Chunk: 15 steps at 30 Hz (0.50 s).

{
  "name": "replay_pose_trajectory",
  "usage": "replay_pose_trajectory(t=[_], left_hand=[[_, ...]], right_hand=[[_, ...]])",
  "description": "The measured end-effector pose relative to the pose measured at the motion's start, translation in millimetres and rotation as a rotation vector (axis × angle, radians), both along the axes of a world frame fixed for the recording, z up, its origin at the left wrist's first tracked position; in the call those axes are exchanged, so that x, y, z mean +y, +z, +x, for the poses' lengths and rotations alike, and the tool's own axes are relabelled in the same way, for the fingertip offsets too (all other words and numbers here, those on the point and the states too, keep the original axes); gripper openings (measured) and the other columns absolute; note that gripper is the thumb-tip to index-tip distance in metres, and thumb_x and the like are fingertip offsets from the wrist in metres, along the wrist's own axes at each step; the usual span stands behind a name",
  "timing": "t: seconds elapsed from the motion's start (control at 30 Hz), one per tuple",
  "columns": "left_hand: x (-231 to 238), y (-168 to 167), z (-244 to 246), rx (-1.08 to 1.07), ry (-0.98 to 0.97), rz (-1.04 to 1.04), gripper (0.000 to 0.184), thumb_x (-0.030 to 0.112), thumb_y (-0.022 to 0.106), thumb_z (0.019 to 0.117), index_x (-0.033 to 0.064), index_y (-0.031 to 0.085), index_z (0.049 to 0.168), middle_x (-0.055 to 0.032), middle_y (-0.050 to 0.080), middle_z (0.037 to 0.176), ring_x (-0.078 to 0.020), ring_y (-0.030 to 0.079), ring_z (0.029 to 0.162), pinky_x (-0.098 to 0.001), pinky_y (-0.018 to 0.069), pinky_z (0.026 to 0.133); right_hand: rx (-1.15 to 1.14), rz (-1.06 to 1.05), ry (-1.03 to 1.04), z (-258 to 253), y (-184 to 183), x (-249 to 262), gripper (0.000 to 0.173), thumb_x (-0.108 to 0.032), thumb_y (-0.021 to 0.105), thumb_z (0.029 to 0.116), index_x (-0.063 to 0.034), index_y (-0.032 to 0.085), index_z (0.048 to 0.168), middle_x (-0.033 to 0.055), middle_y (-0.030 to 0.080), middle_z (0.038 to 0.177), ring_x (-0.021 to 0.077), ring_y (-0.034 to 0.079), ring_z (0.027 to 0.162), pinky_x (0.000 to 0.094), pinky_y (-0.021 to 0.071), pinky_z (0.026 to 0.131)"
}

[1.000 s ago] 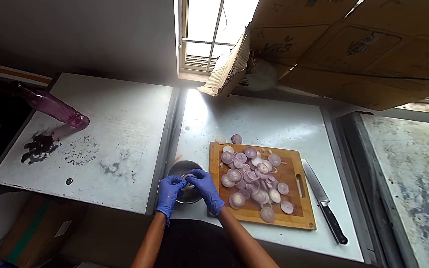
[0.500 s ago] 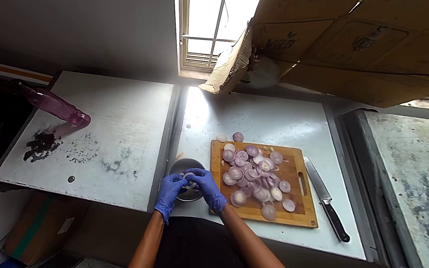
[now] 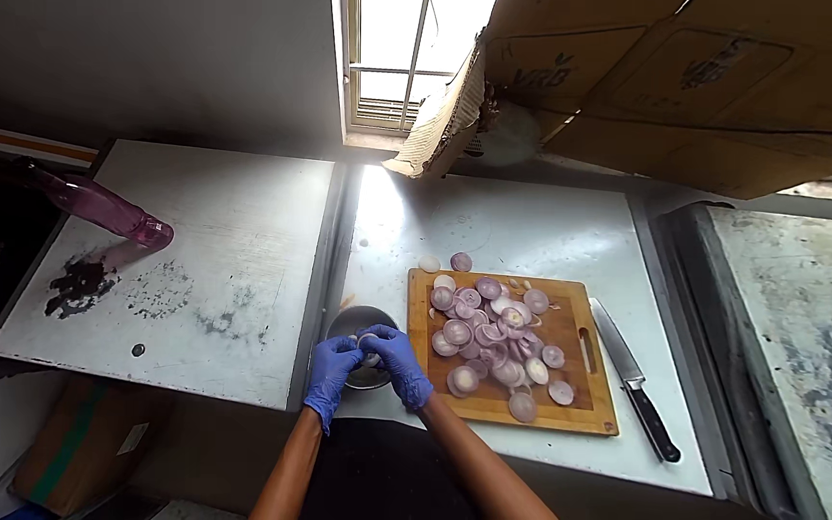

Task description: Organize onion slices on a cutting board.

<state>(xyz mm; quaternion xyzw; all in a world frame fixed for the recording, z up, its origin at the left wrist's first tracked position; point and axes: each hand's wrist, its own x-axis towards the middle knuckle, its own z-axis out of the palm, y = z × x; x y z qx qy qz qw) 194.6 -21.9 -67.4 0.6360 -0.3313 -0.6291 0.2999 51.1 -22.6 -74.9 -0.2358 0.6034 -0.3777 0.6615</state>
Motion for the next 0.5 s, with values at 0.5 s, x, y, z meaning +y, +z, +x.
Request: replay_pose_trajectory(t=[0.5], left_hand=[[0, 27, -23, -0.665, -0.290, -0.211, 0.014, 0.014, 0.078, 0.0900, 0.0039, 0.078, 0.099, -0.0174, 0.066, 0.119, -0.0287, 0.062, 0.115, -0.0426, 0.0511, 0.103]], right_hand=[[0.830, 0.007, 0.383, 4, 20, -4, 0.010, -0.016, 0.065, 0.0891, -0.0079, 0.068, 0.095, 0.0104, 0.069, 0.087, 0.0276, 0.068, 0.088, 0.0493, 0.0529, 0.078]])
